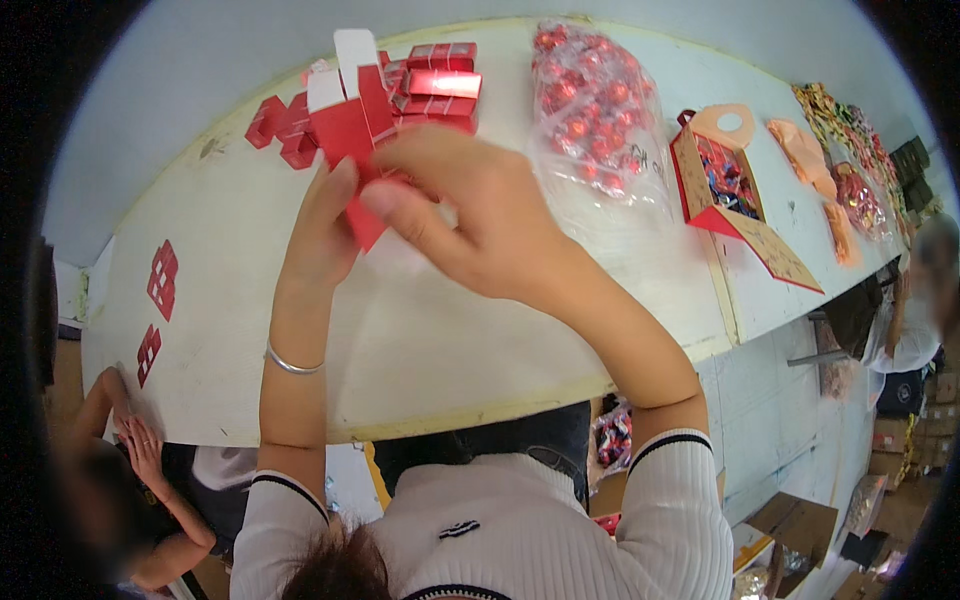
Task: The person folds flat red cardboard pieces into small boxes, places a wrapped candy inside each box, and closes the flaps. The finished boxes are stacked on the table.
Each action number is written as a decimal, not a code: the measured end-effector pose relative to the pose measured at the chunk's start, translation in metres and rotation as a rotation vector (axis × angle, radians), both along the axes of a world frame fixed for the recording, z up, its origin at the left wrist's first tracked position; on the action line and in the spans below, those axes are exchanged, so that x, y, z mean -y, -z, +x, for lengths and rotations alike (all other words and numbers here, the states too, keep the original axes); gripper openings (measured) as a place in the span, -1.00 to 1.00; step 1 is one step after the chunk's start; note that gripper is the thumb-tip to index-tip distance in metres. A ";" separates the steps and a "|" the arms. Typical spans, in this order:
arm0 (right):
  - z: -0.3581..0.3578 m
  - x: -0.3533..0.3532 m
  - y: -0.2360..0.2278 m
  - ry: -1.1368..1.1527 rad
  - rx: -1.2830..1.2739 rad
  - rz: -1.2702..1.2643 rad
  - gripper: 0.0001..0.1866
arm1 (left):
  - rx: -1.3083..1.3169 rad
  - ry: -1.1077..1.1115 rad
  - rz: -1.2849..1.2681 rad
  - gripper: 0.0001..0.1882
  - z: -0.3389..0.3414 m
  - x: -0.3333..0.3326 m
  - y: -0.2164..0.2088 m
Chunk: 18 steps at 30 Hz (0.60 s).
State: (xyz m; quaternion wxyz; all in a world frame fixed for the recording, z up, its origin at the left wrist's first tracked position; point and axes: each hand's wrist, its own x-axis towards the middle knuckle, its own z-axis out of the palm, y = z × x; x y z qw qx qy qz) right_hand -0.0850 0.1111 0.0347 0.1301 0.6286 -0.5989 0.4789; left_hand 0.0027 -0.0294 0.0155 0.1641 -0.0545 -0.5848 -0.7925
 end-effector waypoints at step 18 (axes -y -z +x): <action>-0.016 0.009 -0.015 0.042 -0.071 -0.063 -0.80 | 0.163 0.029 -0.003 -0.39 0.007 0.012 -0.001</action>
